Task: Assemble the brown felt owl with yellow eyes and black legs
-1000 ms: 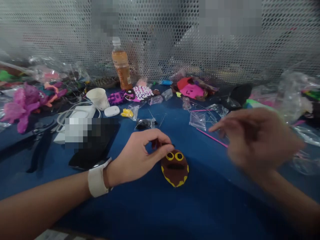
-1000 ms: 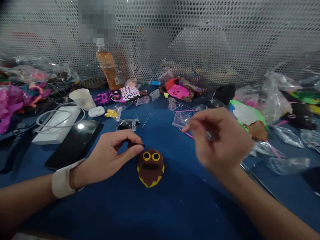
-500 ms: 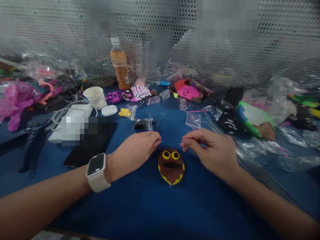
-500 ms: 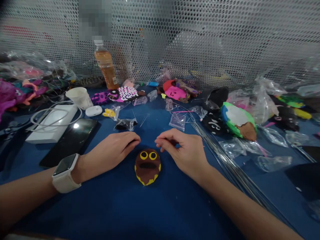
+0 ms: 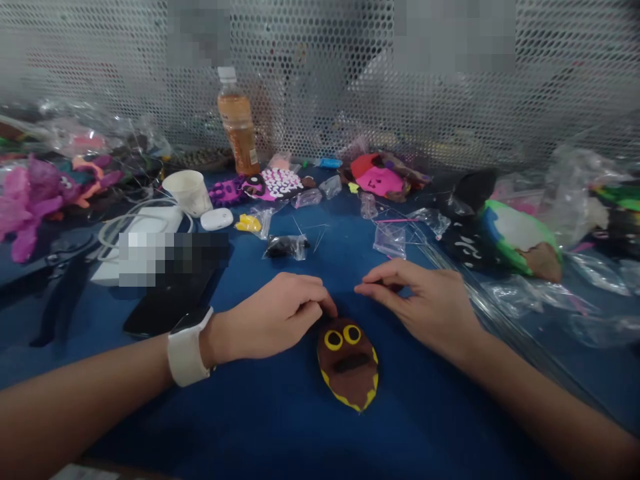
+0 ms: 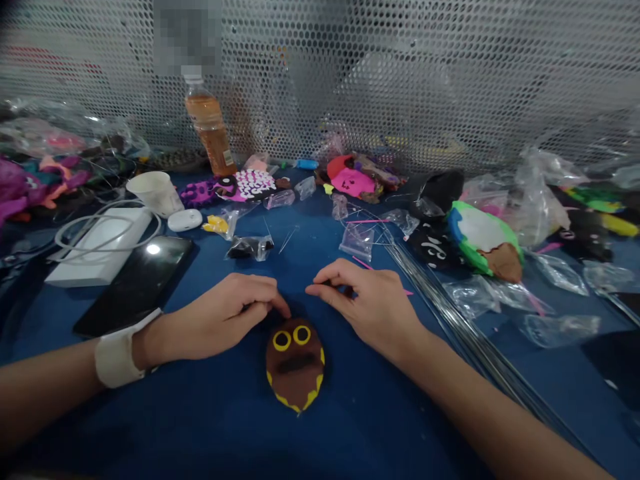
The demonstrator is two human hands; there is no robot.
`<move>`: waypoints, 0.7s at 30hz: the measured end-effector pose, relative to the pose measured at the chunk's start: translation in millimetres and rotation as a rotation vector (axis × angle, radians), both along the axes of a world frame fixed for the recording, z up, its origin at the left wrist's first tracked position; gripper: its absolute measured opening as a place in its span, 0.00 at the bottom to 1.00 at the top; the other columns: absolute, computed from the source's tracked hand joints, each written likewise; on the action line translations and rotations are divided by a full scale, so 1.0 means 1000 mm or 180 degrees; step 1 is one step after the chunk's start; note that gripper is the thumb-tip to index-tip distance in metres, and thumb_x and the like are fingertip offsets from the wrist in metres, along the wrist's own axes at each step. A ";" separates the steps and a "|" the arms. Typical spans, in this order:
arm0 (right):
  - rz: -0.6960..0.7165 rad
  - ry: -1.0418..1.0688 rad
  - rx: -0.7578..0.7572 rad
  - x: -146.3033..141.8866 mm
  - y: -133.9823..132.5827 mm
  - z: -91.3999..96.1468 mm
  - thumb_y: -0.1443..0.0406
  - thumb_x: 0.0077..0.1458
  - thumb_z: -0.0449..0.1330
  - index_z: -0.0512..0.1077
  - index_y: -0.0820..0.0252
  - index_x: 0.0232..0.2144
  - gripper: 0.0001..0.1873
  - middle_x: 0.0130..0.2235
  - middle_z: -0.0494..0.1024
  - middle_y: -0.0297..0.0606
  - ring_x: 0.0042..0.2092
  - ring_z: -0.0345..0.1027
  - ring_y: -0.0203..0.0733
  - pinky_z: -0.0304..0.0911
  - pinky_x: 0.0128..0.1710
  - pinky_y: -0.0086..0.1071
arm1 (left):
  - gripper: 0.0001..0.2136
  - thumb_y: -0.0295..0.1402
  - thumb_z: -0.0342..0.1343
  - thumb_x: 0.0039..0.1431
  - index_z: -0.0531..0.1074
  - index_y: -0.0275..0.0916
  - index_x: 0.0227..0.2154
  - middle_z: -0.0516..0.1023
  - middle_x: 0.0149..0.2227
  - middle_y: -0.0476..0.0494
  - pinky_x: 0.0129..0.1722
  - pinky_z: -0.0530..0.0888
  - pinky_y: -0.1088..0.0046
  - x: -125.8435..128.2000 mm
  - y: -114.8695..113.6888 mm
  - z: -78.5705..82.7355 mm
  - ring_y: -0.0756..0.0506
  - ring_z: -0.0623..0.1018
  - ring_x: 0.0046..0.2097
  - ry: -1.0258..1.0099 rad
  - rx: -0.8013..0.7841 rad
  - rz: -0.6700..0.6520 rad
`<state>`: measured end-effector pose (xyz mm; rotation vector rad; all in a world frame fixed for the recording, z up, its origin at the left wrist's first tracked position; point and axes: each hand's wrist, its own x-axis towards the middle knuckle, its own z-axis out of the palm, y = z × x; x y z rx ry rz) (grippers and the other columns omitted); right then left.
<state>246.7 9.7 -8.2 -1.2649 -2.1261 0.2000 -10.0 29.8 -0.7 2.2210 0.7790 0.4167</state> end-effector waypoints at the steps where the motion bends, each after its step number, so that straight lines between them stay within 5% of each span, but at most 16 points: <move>1: 0.0038 -0.0037 -0.0025 -0.001 -0.001 0.002 0.61 0.63 0.69 0.79 0.52 0.34 0.05 0.28 0.84 0.23 0.25 0.76 0.32 0.67 0.28 0.26 | 0.16 0.20 0.47 0.68 0.81 0.37 0.43 0.82 0.42 0.48 0.47 0.73 0.71 0.000 -0.001 0.001 0.48 0.79 0.44 0.0001 0.0044 -0.0094; 6: 0.0277 -0.0168 -0.0102 -0.005 -0.001 0.007 0.63 0.66 0.65 0.81 0.53 0.34 0.06 0.32 0.84 0.28 0.31 0.77 0.34 0.69 0.34 0.28 | 0.18 0.22 0.47 0.70 0.79 0.39 0.53 0.82 0.48 0.46 0.51 0.72 0.68 0.002 -0.002 -0.001 0.46 0.79 0.48 0.0111 0.0155 -0.0456; 13: 0.0313 -0.0151 -0.0465 -0.009 0.000 0.015 0.68 0.65 0.63 0.83 0.51 0.43 0.09 0.43 0.86 0.31 0.41 0.80 0.37 0.73 0.40 0.29 | 0.13 0.22 0.49 0.67 0.79 0.37 0.41 0.80 0.39 0.46 0.45 0.71 0.68 0.002 -0.005 -0.011 0.46 0.77 0.40 0.0057 0.0523 -0.0265; 21: 0.0266 -0.0085 -0.0576 -0.002 -0.008 0.005 0.61 0.65 0.66 0.80 0.51 0.37 0.04 0.33 0.86 0.26 0.29 0.78 0.34 0.69 0.29 0.28 | 0.11 0.22 0.46 0.68 0.72 0.37 0.35 0.75 0.35 0.48 0.39 0.69 0.69 0.002 -0.004 -0.009 0.48 0.73 0.37 0.0025 0.0390 0.0151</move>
